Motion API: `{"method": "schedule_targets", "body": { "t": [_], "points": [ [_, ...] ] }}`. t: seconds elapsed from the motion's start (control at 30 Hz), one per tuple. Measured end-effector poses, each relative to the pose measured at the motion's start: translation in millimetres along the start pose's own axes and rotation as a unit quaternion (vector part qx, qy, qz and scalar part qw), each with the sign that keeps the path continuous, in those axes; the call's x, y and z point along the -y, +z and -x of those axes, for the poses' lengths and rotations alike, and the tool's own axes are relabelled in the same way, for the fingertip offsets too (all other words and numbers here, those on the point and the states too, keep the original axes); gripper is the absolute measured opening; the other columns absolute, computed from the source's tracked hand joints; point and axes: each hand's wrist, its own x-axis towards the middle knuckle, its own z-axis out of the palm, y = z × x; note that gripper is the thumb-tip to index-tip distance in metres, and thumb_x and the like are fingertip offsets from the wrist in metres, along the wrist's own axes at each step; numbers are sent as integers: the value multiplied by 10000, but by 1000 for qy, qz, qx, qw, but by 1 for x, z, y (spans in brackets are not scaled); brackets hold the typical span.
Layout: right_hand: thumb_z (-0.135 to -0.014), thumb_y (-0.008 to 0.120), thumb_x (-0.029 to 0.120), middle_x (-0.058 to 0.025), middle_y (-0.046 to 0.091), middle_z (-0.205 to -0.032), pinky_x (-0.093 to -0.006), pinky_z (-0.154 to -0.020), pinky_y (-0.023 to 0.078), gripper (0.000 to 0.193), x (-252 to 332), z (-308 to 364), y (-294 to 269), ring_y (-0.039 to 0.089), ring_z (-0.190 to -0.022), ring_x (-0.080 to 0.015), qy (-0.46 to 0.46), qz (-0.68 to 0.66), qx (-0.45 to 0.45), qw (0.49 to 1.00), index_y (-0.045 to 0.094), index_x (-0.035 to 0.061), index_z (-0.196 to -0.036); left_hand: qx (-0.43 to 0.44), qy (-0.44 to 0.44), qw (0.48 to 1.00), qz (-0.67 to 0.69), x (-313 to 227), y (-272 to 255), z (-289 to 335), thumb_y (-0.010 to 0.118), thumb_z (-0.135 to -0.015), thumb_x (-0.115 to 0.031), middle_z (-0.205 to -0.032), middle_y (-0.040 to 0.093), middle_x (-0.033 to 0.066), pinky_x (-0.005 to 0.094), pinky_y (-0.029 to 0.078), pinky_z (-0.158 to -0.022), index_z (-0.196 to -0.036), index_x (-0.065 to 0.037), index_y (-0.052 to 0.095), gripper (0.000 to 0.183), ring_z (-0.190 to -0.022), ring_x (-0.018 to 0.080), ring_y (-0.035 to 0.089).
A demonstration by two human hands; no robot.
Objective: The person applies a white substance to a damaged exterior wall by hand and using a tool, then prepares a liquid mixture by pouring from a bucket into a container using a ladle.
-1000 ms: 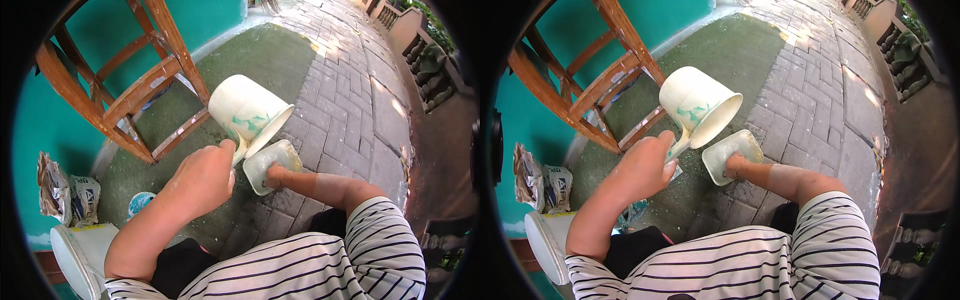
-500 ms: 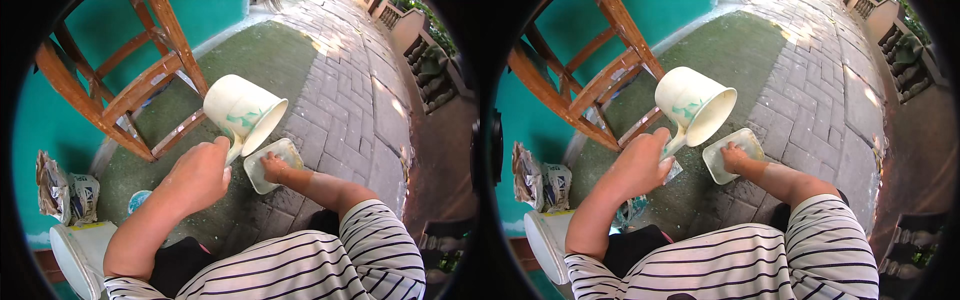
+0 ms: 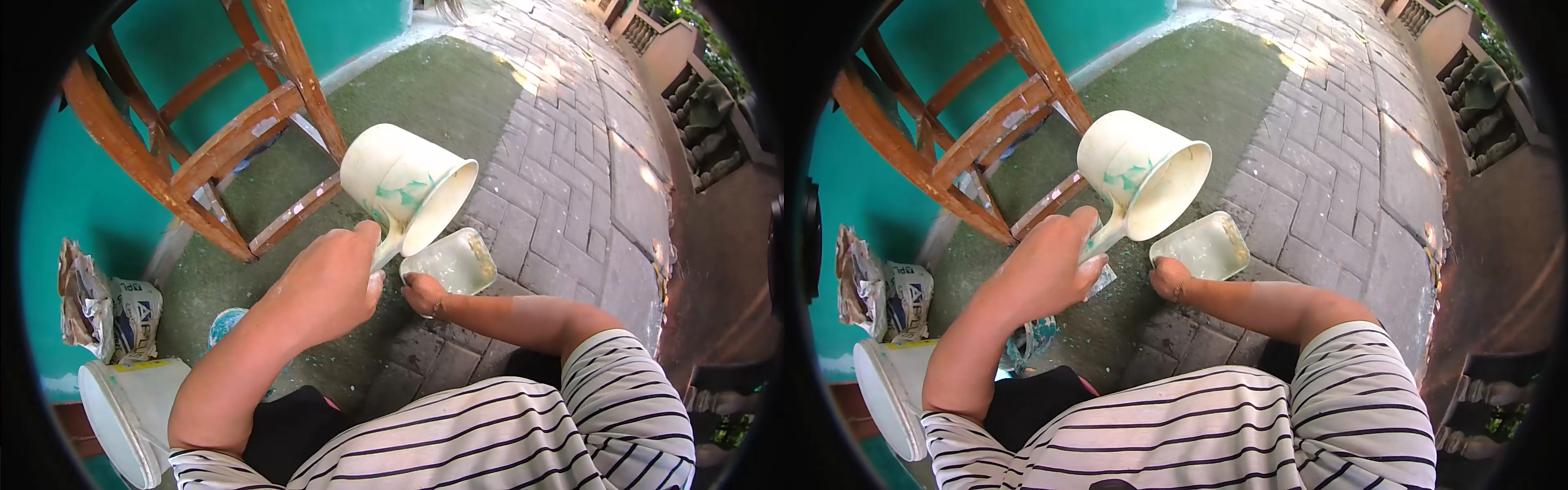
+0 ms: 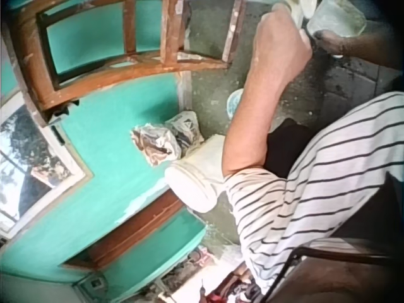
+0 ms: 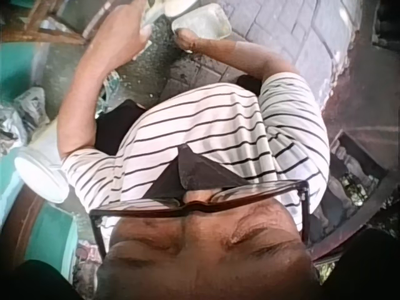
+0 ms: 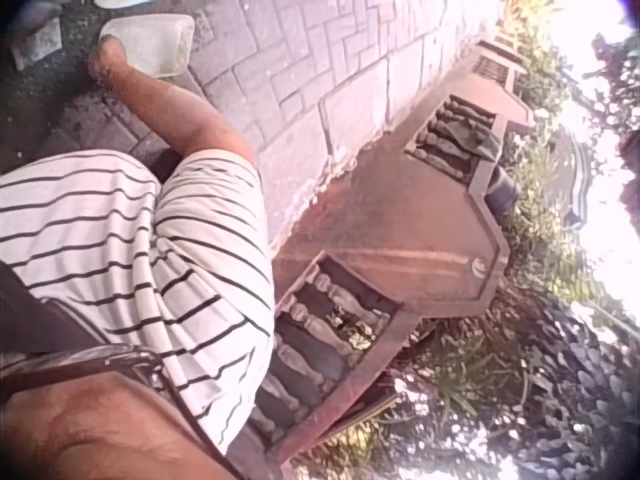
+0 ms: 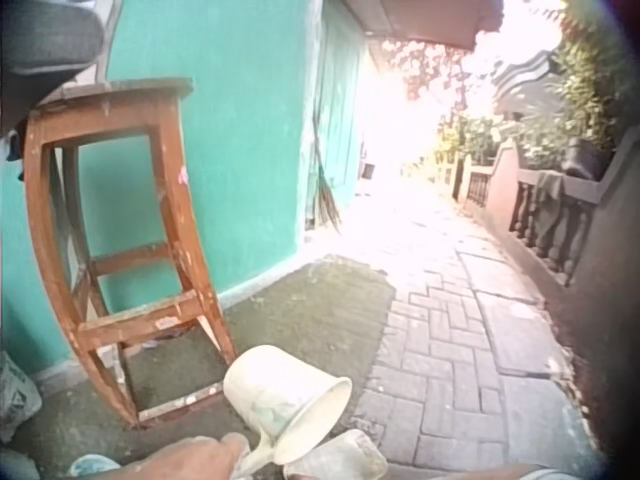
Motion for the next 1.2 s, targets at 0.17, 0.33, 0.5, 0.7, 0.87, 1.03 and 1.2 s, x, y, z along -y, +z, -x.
{"method": "schedule_targets", "body": {
  "t": [0.17,0.33,0.5,0.7,0.87,1.03,1.2],
  "points": [
    [-840,500,241,-198,649,-999,-437,-858,470,277,-11,55,-38,607,-973,-371,-84,199,171,961,672,53,-951,-1,-22,1000,2,2,-3,6,639,-776,-123,-765,565,240,483,420,-746,-880,16,458,251,-827,424,547],
    [-812,574,270,-135,683,-925,-407,-824,505,210,-47,37,-91,650,-940,-257,-130,494,219,831,719,135,-882,9,-20,1000,21,3,-4,5,640,-776,-123,-737,568,229,480,423,-734,-868,18,458,248,-810,421,556],
    [-788,579,236,-105,688,-965,-379,-813,512,213,-81,-5,-54,657,-934,-225,-33,511,197,836,730,145,-907,-3,-1,1000,21,-1,-5,11,639,-778,-124,-690,568,216,478,425,-721,-860,20,455,248,-791,418,560],
    [-716,687,181,-87,679,-1062,-391,-809,510,223,-81,-9,-53,645,-996,-223,-96,588,145,790,733,150,-933,0,-9,1000,13,5,-5,18,645,-774,-135,-727,568,230,480,422,-721,-873,25,458,265,-793,425,551],
    [-829,581,284,-126,667,-1063,-407,-864,482,286,-35,18,-62,634,-1001,-274,33,405,248,880,704,100,-1010,-5,-21,1000,4,7,-6,23,648,-772,-146,-814,558,258,485,417,-740,-891,28,466,279,-824,433,539],
    [-816,564,280,-139,678,-985,-402,-849,487,293,-47,34,-82,640,-955,-305,-44,479,233,845,710,64,-952,-5,-26,1000,7,11,-7,23,650,-771,-148,-831,556,260,484,420,-756,-894,23,477,272,-843,437,538],
    [-795,552,154,-186,631,-1024,-424,-782,498,206,-62,10,-113,620,-937,-316,-75,415,-54,905,666,43,-926,-12,-2,1000,-2,14,-11,24,614,-786,-94,-832,574,269,472,445,-768,-898,47,474,228,-839,420,576]
  ]
}}
